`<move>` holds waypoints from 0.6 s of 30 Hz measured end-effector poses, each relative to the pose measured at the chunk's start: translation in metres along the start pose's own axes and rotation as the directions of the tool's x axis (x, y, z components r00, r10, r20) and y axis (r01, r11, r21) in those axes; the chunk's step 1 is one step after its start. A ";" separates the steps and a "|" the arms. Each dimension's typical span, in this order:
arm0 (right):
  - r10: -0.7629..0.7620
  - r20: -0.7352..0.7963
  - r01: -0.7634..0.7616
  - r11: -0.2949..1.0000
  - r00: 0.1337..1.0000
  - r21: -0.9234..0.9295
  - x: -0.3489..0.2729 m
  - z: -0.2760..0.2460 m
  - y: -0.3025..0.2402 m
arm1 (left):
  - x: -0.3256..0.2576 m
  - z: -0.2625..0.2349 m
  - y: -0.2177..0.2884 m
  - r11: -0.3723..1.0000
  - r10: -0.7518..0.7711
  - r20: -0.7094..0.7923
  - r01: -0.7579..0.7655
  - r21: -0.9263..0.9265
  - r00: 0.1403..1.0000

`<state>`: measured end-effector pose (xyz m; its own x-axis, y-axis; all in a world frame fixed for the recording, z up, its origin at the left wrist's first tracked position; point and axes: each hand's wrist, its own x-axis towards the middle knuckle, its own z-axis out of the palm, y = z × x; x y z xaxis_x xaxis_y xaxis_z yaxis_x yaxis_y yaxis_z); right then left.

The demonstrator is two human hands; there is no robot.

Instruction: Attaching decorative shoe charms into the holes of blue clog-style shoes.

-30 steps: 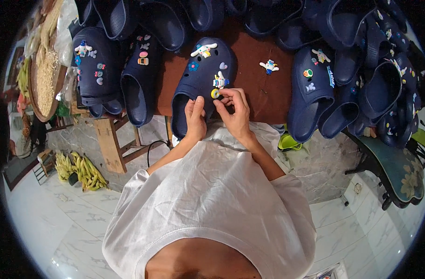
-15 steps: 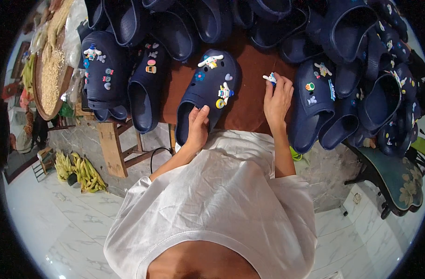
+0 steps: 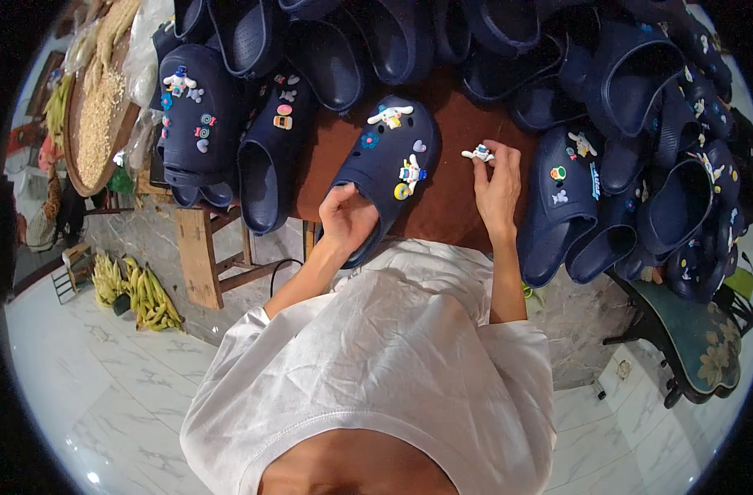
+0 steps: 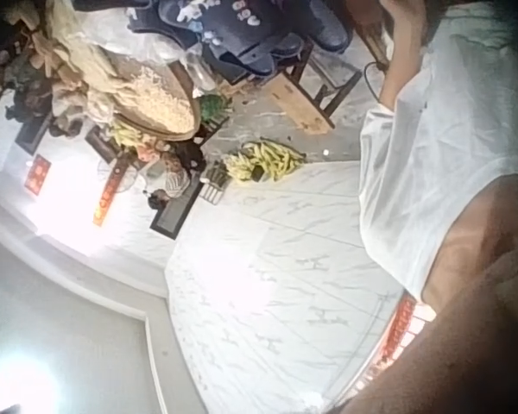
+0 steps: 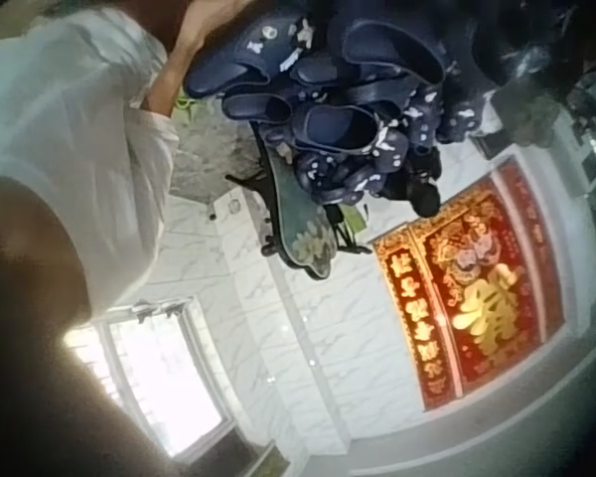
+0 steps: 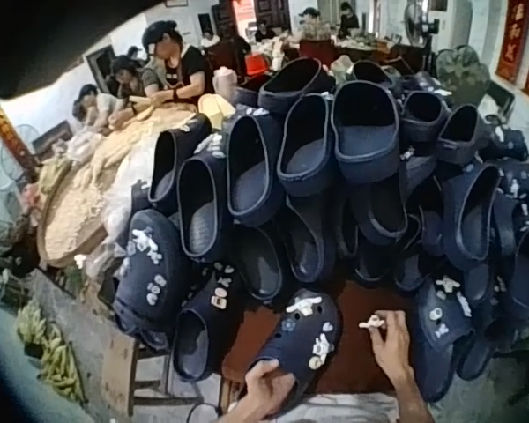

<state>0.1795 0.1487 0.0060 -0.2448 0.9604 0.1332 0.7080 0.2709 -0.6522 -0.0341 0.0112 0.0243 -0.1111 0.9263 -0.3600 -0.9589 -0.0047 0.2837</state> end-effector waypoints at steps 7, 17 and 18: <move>-0.072 0.119 0.064 0.995 0.990 0.073 0.003 0.007 -0.018 | 0.009 0.019 0.013 0.991 -0.064 -0.145 0.046 -0.127 0.987; 0.110 0.127 -0.130 0.978 0.986 0.162 -0.006 0.009 -0.003 | -0.008 0.026 0.009 0.987 -0.110 -0.221 0.081 -0.136 0.969; 0.084 0.124 -0.110 0.968 0.989 0.224 -0.009 0.013 -0.001 | -0.010 0.029 0.009 0.990 -0.092 -0.218 0.065 -0.127 0.972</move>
<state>0.1720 0.1393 -0.0039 -0.2652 0.9641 -0.0156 0.5640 0.1419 -0.8135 -0.0339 0.0132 0.0562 -0.0765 0.8182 -0.5698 -0.9895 0.0079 0.1442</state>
